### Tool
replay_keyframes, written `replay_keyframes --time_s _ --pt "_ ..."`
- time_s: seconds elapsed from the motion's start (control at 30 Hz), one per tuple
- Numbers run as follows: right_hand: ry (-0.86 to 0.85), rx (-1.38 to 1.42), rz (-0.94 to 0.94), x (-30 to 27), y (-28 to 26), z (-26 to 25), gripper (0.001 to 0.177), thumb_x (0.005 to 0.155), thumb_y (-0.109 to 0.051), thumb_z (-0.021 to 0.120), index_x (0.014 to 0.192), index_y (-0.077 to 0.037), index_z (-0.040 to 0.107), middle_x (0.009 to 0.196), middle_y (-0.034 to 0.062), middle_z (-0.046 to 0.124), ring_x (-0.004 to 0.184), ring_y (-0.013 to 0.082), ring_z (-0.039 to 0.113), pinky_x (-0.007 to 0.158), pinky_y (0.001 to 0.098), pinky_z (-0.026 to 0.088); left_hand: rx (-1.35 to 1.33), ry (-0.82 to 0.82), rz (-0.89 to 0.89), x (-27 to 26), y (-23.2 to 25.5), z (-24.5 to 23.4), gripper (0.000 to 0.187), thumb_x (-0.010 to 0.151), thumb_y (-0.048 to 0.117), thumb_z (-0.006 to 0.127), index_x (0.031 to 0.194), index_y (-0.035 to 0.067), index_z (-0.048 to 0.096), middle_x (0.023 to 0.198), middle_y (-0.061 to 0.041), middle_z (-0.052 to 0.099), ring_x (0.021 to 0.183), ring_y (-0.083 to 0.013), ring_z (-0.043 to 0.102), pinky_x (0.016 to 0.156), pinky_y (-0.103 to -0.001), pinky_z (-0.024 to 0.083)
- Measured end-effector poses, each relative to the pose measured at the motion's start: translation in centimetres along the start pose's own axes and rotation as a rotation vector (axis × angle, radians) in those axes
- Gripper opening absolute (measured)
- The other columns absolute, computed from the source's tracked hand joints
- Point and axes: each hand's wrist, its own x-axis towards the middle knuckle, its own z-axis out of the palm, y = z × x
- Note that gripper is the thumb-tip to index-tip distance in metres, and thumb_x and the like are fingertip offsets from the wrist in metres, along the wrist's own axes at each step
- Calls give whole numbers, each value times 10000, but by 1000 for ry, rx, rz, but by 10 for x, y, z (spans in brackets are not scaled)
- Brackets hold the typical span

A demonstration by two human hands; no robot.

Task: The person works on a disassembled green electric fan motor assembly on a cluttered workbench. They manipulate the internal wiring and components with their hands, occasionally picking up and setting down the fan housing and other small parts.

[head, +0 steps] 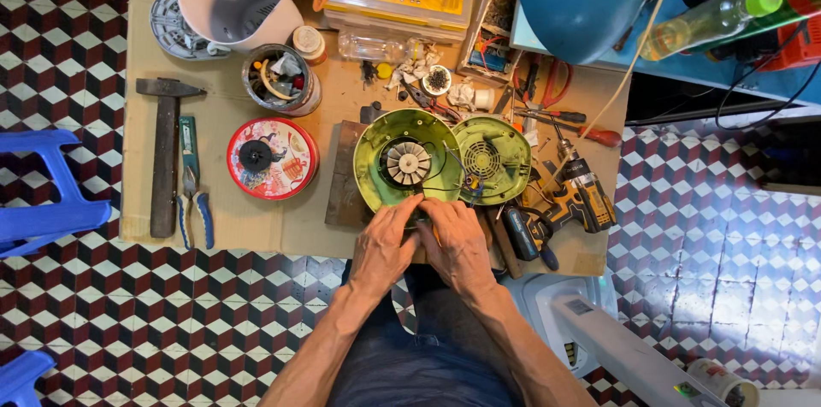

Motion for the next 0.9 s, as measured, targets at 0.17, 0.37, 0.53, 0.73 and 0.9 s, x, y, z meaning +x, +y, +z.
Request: replay_keyframes --time_s 0.17,0.37,0.53,0.73,0.9 --pt "148 499 465 -37 54 -6 283 979 -146 668 1192 40 670 1163 177 722 999 265 673 863 355 552 52 34 -43 5 8 5 468 857 142 793 1296 76 644 1064 -161 714 978 -335 692 829 -411 559" --pt "378 1158 1450 -43 181 36 380 983 -273 615 1107 85 600 1008 240 722 781 303 755 625 341 592 89 44 -37 6 10 8 451 857 150 791 1276 63 650 1084 -179 721 976 -350 706 817 -407 573" --pt "435 1101 1404 -48 218 92 291 923 -159 694 1057 86 612 930 235 676 659 287 726 479 319 553 101 47 -34 6 15 8 453 862 139 783 1285 55 644 1096 -187 720 984 -355 708 818 -409 573" --pt "731 1033 1293 -49 195 104 183 900 13 630 1027 124 560 861 287 691 653 322 739 507 330 579 125 34 -53 6 14 9 455 860 143 784 1287 68 646 1096 -179 727 979 -347 714 811 -407 576" --pt "768 1149 1312 -91 135 72 238 903 44 587 1067 53 415 980 256 632 782 358 743 659 395 636 126 34 -55 7 13 10 465 856 153 788 1289 64 642 1092 -182 730 962 -341 725 800 -403 584"
